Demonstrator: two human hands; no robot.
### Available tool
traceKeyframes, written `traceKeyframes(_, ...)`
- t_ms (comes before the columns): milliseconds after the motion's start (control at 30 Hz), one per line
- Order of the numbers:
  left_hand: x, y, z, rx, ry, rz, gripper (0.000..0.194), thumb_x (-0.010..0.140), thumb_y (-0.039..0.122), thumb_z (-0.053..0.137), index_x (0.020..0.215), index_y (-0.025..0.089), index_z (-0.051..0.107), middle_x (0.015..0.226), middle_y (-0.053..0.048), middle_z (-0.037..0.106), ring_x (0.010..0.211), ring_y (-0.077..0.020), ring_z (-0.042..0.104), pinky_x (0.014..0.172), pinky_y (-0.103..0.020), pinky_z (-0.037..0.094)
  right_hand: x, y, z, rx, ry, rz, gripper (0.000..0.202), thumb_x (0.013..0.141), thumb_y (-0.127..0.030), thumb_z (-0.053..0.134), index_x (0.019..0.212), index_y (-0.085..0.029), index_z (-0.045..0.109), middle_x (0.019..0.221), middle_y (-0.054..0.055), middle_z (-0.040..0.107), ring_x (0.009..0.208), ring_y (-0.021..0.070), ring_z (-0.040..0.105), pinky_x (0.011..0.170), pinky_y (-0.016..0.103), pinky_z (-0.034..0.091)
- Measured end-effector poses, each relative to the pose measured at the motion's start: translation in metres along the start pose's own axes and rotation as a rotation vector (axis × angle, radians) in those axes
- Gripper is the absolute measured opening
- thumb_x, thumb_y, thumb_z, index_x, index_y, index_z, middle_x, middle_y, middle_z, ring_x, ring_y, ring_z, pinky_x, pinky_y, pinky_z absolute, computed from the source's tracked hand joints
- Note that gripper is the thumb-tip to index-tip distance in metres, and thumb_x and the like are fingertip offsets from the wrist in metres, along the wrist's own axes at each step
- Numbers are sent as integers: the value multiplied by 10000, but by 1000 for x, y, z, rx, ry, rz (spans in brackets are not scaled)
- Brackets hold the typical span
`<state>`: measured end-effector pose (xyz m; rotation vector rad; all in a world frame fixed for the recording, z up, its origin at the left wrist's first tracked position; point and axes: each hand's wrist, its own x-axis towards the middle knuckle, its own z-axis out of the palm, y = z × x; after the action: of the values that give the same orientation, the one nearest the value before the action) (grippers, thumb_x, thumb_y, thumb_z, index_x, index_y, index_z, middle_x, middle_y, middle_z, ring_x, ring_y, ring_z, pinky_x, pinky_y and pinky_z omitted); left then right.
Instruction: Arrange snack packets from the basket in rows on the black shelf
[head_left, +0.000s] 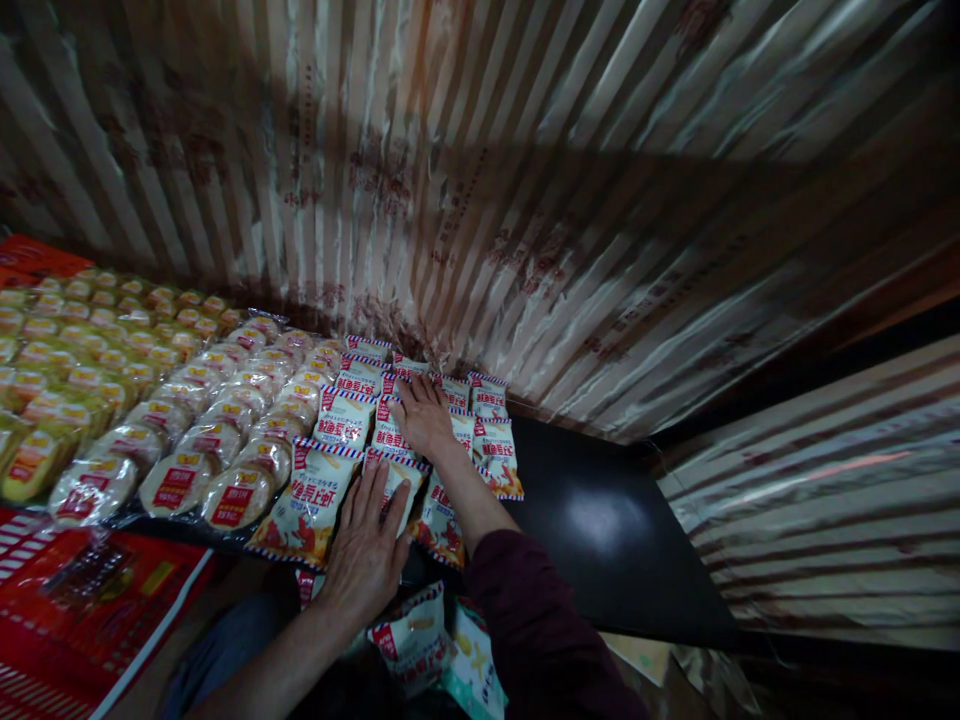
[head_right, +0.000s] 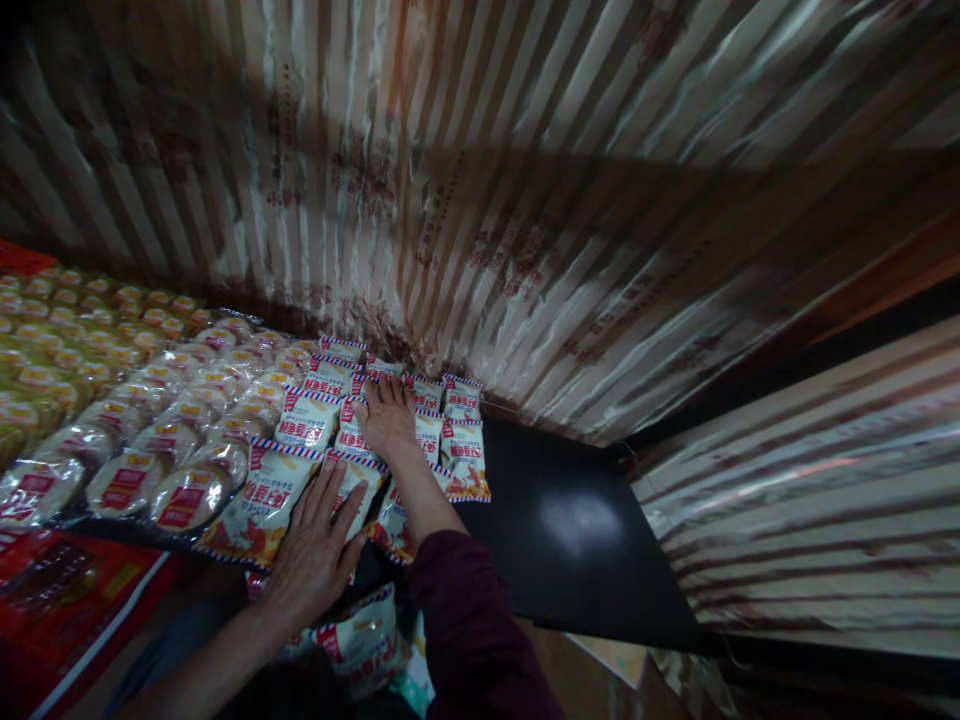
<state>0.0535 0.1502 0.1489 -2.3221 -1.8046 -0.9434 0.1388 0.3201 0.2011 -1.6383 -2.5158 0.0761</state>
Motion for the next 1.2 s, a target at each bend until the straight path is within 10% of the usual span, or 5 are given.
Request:
traceKeyframes(500,-2,-4,1,43,0,49,502,853,219,492,1348,149,448,1502,-173,290,1416,-318,179,1092,-524,294,-28,-1,-1,37,-6,3,504,959,-438,324,1418,-233,366,1517,105,299,1415,259,215,1123,492,160)
traceKeyframes(800,3,-13,-11,-66,-54,9,481,903,191,413,1380,138,380,1551,-156,151,1434,-320,32,1096,-532,292,-76,47,-17,135,201,137,473,968,-383,301,1362,-167,451,1460,104,404,1405,227,245,1129,450,181)
traceKeyframes(1200,1,-12,-17,-88,-81,8,431,909,177,386,1334,110,410,1556,-158,120,1430,-323,-11,1120,-543,267,-97,43,14,132,163,81,474,957,-385,349,1389,-199,411,1499,93,338,1428,238,176,1125,501,153)
